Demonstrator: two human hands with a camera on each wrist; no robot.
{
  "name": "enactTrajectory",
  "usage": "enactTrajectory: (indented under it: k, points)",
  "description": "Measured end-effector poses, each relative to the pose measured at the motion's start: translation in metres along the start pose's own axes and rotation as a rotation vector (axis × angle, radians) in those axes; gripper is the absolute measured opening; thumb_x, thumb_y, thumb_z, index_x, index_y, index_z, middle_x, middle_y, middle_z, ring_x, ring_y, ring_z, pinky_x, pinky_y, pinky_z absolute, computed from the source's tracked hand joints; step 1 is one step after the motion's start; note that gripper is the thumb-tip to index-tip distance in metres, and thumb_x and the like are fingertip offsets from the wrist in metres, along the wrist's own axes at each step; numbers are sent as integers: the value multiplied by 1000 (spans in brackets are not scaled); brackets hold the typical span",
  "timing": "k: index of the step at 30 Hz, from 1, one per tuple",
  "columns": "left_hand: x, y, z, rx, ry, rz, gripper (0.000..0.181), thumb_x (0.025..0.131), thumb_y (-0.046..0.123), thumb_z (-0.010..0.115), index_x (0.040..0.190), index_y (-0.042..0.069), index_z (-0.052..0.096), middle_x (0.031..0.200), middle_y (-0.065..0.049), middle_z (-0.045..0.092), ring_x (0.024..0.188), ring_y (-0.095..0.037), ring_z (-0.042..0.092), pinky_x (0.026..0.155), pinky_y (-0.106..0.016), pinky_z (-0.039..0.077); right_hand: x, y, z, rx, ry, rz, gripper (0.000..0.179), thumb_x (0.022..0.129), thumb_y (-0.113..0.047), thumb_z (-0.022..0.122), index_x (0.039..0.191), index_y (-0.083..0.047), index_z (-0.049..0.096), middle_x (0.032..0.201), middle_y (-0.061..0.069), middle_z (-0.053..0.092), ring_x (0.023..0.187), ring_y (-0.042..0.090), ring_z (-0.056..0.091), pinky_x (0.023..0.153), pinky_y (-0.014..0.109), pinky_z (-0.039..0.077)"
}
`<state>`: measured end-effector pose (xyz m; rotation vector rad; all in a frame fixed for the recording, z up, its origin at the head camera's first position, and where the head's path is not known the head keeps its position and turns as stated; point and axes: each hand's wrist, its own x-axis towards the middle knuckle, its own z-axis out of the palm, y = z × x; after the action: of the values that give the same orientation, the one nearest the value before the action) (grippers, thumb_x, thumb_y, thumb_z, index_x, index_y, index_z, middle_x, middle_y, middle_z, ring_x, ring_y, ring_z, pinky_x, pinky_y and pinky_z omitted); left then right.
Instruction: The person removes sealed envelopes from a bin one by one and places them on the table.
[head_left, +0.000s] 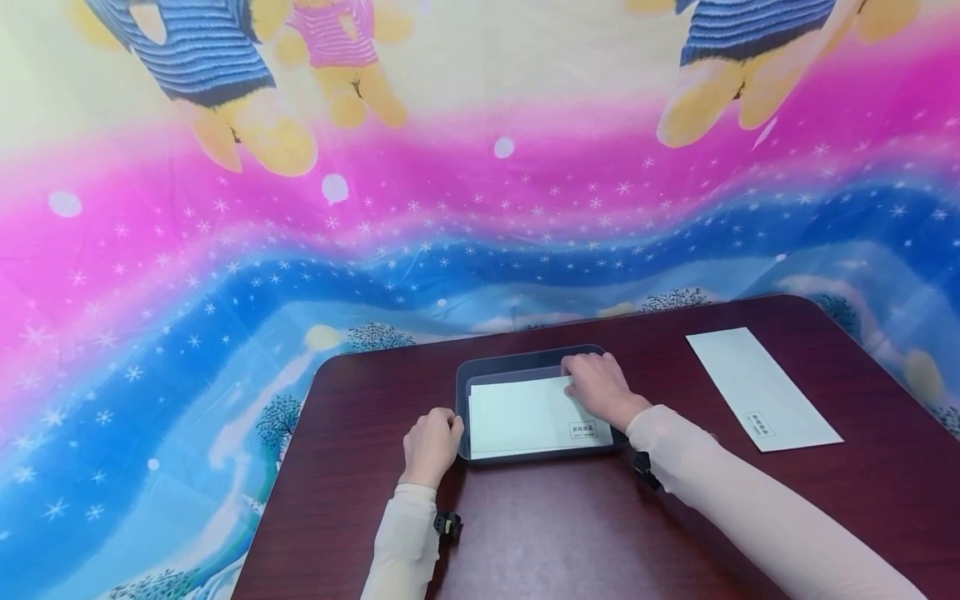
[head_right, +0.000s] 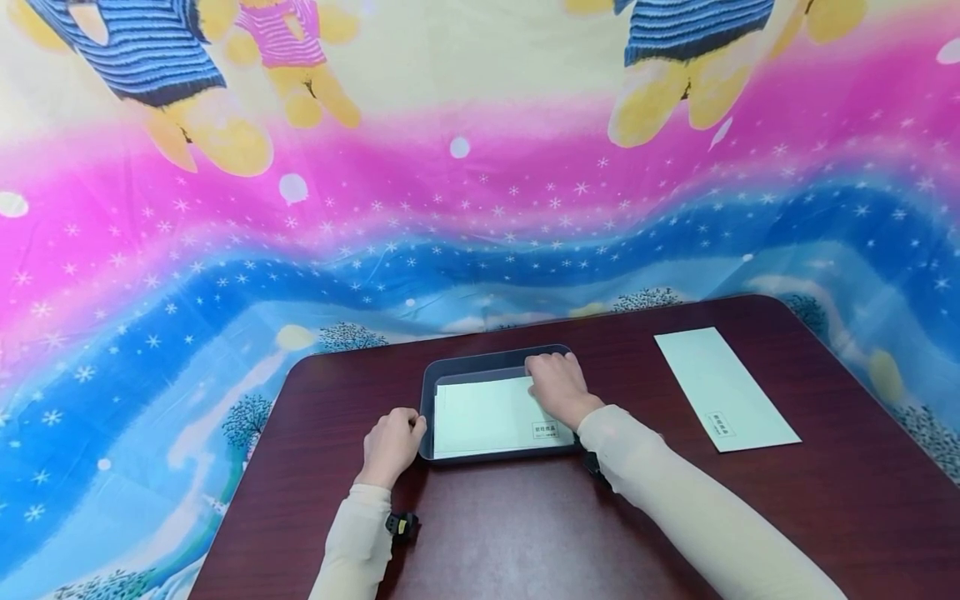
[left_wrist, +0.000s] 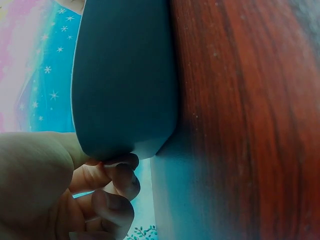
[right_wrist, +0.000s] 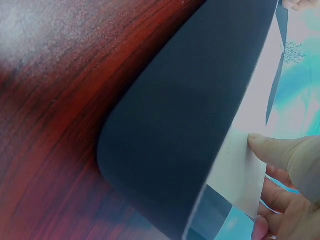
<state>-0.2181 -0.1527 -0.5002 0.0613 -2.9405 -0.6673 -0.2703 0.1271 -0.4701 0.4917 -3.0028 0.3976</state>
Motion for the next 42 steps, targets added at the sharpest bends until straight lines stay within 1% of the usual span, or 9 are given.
enactTrajectory:
  k: [8, 13, 17, 20, 24, 29, 35, 42]
  points:
    - [-1, 0, 1, -6, 2, 9, 48, 99, 22, 61, 57, 20, 38, 49, 6, 30, 43, -13, 29, 45, -29, 23, 0, 1, -1, 9, -8, 7, 14, 88, -17, 78, 98, -11, 70, 85, 2, 72, 70, 16, 60, 72, 38, 40]
    - [-1, 0, 1, -8, 4, 10, 47, 99, 22, 60, 57, 20, 38, 50, 6, 30, 43, -13, 29, 46, -29, 22, -2, 2, -3, 40, -10, 2, 14, 89, -16, 77, 98, -11, 69, 82, 1, 71, 68, 15, 59, 72, 38, 39]
    - [-2, 0, 2, -13, 0, 11, 47, 100, 22, 60, 58, 20, 38, 50, 6, 29, 43, -13, 28, 45, -28, 22, -3, 2, -5, 59, -4, -18, 9, 91, -15, 74, 97, -12, 68, 78, -1, 69, 65, 14, 56, 73, 39, 39]
    - [-1, -1, 1, -13, -4, 9, 48, 100, 22, 59, 58, 20, 38, 49, 6, 29, 43, -13, 28, 45, -28, 21, -4, 3, -7, 69, 8, -39, 5, 94, -13, 70, 92, -13, 66, 74, -3, 65, 63, 14, 51, 72, 37, 36]
    - [-1, -1, 2, 0, 0, 10, 48, 100, 23, 59, 58, 20, 38, 49, 6, 29, 43, -13, 28, 45, -28, 22, -5, 2, -10, 80, 27, -57, 7, 95, -12, 68, 89, -13, 65, 71, -4, 62, 60, 14, 46, 69, 35, 32]
    - [0, -2, 3, 14, 4, 11, 47, 100, 23, 59, 58, 20, 38, 50, 6, 30, 43, -13, 29, 45, -29, 23, -5, 0, -14, 83, 39, -64, 5, 96, -13, 67, 92, -12, 67, 73, -3, 64, 60, 13, 47, 67, 33, 32]
    - [1, -3, 3, 9, 5, 15, 47, 99, 23, 60, 58, 20, 38, 49, 6, 30, 43, -13, 29, 45, -29, 23, -5, -3, -19, 85, 56, -68, 10, 97, -14, 67, 87, -14, 64, 67, -5, 59, 58, 14, 45, 65, 33, 31]
    - [1, -3, 4, 8, 3, 11, 47, 99, 23, 60, 58, 21, 38, 50, 6, 29, 43, -13, 28, 45, -29, 22, -7, -4, -22, 88, 57, -63, 10, 97, -16, 67, 87, -14, 64, 67, -6, 59, 58, 13, 46, 65, 32, 30]
